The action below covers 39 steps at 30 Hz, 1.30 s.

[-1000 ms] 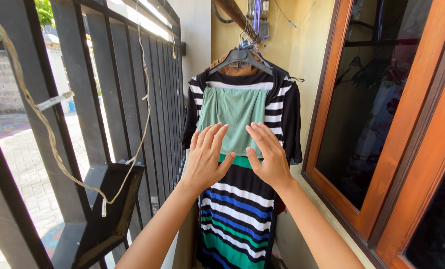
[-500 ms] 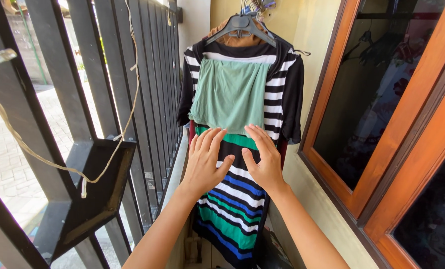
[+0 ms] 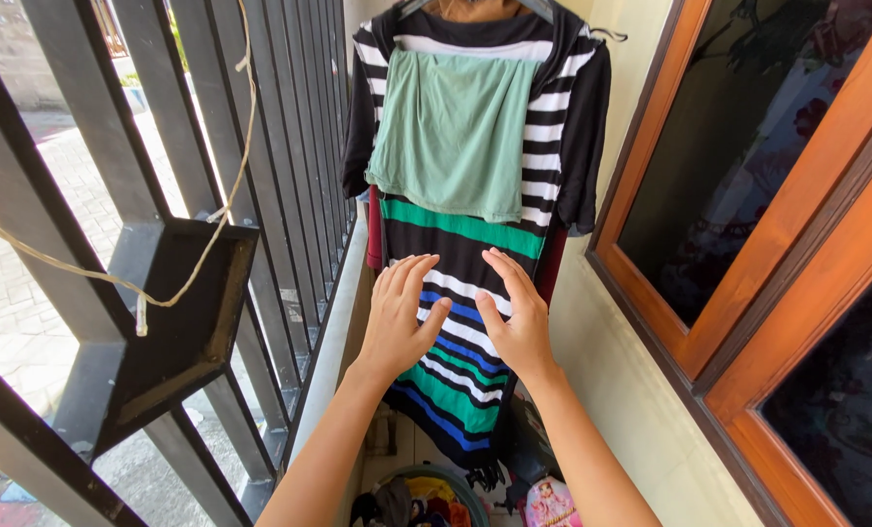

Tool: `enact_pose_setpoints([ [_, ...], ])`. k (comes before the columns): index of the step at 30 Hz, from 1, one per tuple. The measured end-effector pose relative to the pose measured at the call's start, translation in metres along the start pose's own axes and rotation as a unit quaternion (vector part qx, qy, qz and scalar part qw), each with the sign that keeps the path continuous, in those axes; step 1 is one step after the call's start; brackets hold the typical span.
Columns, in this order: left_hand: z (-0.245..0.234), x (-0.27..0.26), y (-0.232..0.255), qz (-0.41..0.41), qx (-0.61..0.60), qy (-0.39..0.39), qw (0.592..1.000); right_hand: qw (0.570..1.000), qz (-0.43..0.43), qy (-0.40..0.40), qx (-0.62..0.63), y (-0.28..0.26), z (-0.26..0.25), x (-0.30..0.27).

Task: Hanging various items of clothing from a laundry basket onto a clothesline using plastic hangers.

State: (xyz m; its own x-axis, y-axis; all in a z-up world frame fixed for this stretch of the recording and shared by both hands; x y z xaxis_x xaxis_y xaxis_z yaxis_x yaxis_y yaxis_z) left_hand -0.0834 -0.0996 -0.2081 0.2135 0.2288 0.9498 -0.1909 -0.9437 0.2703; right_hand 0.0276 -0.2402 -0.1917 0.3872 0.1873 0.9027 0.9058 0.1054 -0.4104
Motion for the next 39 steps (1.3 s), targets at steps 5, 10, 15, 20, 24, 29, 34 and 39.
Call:
enact_pose_setpoints([
  [5,0.002,-0.018,-0.005,-0.042,-0.026,0.003,0.999,1.000,0.029,-0.004,0.002,0.009,0.002,-0.018],
  [10,0.003,-0.039,-0.010,-0.066,-0.031,0.022,0.997,0.999,0.051,-0.009,0.017,0.025,0.007,-0.039],
  [15,0.007,-0.064,-0.020,-0.107,-0.050,0.011,0.993,0.995,0.101,-0.021,0.019,0.034,0.009,-0.056],
  [20,0.015,-0.092,-0.031,-0.132,-0.059,-0.007,0.989,0.992,0.119,-0.044,0.010,0.045,0.013,-0.072],
  [24,0.019,-0.115,-0.042,-0.160,-0.056,-0.026,0.985,0.991,0.121,-0.053,0.005,0.060,0.018,-0.090],
  [29,0.026,-0.143,-0.053,-0.191,-0.056,-0.038,0.979,0.985,0.158,-0.074,0.015,0.068,0.025,-0.108],
  [34,0.032,-0.163,-0.057,-0.219,-0.056,-0.058,0.972,0.981,0.169,-0.097,-0.002,0.084,0.030,-0.129],
  [39,0.042,-0.181,-0.064,-0.242,-0.055,-0.075,0.966,0.970,0.214,-0.116,-0.015,0.098,0.034,-0.146],
])
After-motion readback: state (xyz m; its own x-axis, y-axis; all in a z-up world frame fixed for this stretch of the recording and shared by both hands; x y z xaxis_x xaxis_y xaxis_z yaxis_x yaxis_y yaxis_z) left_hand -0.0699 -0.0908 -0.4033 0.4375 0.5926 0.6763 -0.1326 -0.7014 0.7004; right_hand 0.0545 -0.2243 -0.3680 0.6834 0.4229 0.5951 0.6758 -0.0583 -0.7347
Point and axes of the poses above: each hand's wrist, its own x-axis towards the middle knuckle, its own z-axis out of the palm, y = z × x, the point moved 5 cm from there along x, towards the middle knuckle, and after that the axes turned 12 degrees about y, right-handed, at the moved point
